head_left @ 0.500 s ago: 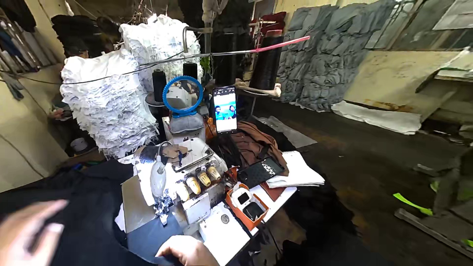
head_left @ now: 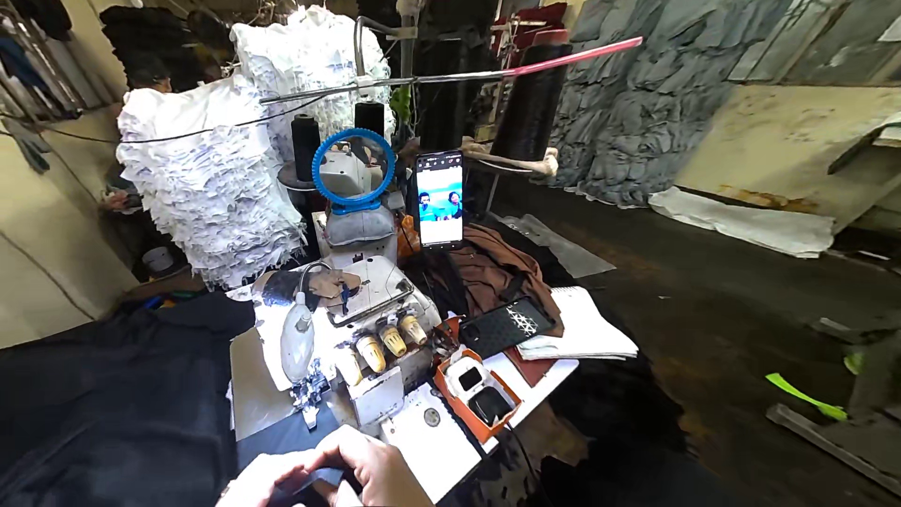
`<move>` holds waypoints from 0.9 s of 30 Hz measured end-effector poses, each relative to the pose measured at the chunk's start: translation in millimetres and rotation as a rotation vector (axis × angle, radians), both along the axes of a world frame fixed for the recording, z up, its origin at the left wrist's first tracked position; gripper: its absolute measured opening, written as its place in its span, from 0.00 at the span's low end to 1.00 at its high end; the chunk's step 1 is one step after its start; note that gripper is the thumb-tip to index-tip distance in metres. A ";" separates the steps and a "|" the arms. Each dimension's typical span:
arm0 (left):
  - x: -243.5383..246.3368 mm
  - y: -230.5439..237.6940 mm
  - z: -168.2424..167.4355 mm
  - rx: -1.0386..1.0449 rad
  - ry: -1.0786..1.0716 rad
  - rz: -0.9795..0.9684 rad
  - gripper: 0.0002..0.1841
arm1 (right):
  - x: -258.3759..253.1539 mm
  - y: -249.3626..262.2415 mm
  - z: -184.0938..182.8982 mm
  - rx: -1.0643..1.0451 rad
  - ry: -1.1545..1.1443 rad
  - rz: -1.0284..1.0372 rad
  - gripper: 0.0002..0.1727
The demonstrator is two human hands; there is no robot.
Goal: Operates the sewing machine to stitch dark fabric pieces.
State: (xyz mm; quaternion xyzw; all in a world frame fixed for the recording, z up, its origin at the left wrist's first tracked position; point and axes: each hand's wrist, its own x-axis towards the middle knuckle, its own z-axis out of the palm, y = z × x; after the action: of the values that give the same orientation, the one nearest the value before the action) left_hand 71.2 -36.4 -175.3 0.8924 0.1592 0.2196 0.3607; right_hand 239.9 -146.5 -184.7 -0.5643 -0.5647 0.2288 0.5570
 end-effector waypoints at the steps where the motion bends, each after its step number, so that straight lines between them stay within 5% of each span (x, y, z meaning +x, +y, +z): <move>1: 3.5 -4.5 -0.1 -0.019 -0.055 0.004 0.15 | -2.5 -0.5 2.6 0.000 0.008 -0.014 0.10; 5: 4.2 -17.8 1.6 0.039 -0.182 0.086 0.11 | -3.8 -8.8 2.3 -0.028 0.090 0.038 0.17; 9: -3.6 -29.8 -9.1 0.090 -0.238 0.140 0.10 | -6.4 -24.1 -19.7 -0.076 0.294 0.187 0.13; 14: 14.2 -21.4 -32.9 0.196 -0.299 0.398 0.08 | 0.0 -16.9 -29.4 -0.130 0.278 0.009 0.13; 18: 42.1 -3.4 -40.6 0.350 -0.148 0.601 0.11 | 17.2 10.2 -39.3 -0.160 0.007 -0.181 0.18; 27: 49.5 3.4 -49.7 0.342 -0.045 0.665 0.11 | 32.1 15.2 -47.2 -0.251 0.201 -0.106 0.18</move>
State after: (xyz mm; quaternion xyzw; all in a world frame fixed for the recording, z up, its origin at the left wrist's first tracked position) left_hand 120.7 -33.0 -225.0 0.8342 0.3936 0.3676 0.1187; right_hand 271.9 -131.3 -231.9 -0.6327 -0.4425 0.3230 0.5474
